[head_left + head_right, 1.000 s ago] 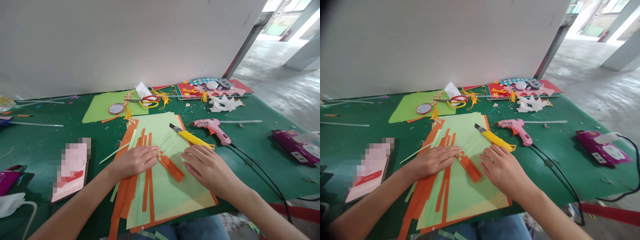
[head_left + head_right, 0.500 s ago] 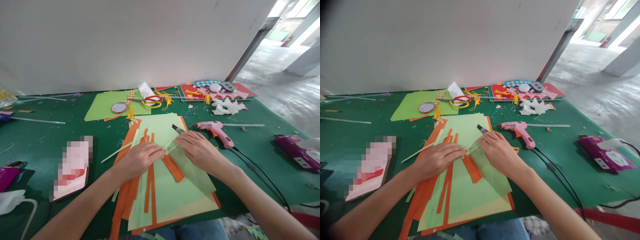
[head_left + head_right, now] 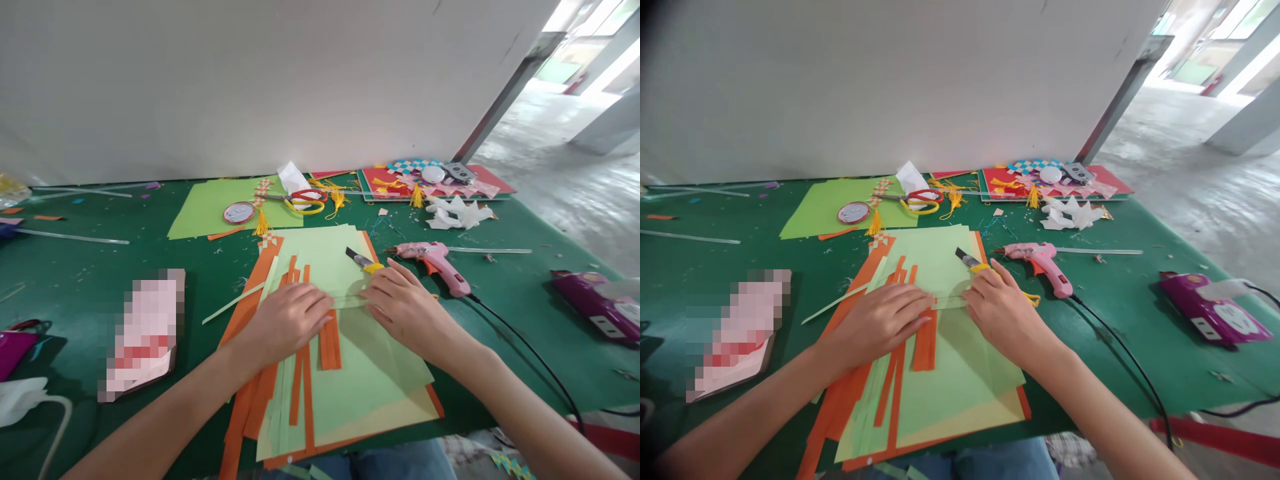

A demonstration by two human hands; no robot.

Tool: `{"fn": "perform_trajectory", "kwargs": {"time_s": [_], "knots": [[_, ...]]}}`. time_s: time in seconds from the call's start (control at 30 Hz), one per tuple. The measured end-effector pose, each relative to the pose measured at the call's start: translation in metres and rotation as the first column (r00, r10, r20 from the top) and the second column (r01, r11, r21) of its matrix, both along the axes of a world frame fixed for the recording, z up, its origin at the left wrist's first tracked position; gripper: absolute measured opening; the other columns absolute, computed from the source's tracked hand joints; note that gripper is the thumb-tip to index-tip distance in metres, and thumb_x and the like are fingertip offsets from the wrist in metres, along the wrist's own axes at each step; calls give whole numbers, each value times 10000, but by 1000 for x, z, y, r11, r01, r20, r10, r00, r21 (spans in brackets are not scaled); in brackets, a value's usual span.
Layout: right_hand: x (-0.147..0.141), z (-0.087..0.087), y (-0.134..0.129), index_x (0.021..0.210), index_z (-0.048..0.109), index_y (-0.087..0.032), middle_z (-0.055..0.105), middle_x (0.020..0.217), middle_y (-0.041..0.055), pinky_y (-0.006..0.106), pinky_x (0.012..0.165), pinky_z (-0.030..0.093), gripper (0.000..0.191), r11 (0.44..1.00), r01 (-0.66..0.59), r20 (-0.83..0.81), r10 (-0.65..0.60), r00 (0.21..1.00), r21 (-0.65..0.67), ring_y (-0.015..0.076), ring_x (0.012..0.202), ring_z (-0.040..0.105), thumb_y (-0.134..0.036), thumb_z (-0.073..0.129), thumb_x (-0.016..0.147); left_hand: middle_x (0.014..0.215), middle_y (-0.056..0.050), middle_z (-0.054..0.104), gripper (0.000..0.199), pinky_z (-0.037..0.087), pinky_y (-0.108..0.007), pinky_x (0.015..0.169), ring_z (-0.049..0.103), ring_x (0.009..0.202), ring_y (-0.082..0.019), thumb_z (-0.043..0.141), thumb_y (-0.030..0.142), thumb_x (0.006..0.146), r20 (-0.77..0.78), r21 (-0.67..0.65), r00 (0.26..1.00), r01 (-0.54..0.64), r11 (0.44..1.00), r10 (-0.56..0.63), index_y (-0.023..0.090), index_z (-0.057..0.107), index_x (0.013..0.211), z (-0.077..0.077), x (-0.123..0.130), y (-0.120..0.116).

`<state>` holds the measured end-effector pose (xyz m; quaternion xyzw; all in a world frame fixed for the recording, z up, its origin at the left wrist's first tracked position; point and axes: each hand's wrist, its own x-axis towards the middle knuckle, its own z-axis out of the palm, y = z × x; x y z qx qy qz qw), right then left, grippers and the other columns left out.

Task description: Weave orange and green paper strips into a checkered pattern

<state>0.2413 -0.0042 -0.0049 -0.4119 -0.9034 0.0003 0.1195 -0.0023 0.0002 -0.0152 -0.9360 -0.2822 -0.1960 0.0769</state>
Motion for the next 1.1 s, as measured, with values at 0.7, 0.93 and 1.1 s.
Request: {"fn": "perform_trajectory", "kwargs": {"time_s": [0.7, 0.93, 1.1], "knots": [[-6, 6, -4, 721, 653, -182, 676, 885, 52, 390, 898, 502, 194, 968, -166, -496, 52, 867, -188, 200, 988, 602, -193, 590, 904, 992, -74, 713, 290, 512, -366, 839, 642, 962, -223, 497, 373, 965, 114, -254, 984, -107, 961, 140, 159, 615, 1121, -11, 5, -4], [-32, 15, -2, 727, 676, -193, 689, 771, 21, 317, 745, 497, 206, 946, -81, -564, -118, 817, -315, 159, 774, 611, -207, 579, 908, 903, -65, 698, 254, 494, -371, 802, 633, 878, -216, 497, 380, 962, 167, -347, 963, -142, 927, 210, 162, 620, 1007, -12, 10, -5], [-43, 13, -1, 736, 679, -179, 684, 751, 23, 319, 748, 493, 186, 960, -105, -570, -65, 819, -261, 163, 775, 599, -183, 588, 898, 798, -47, 666, 256, 470, -321, 703, 607, 776, -190, 460, 329, 978, 180, -381, 954, -156, 912, 238, 166, 620, 861, -10, 11, -5]]}}
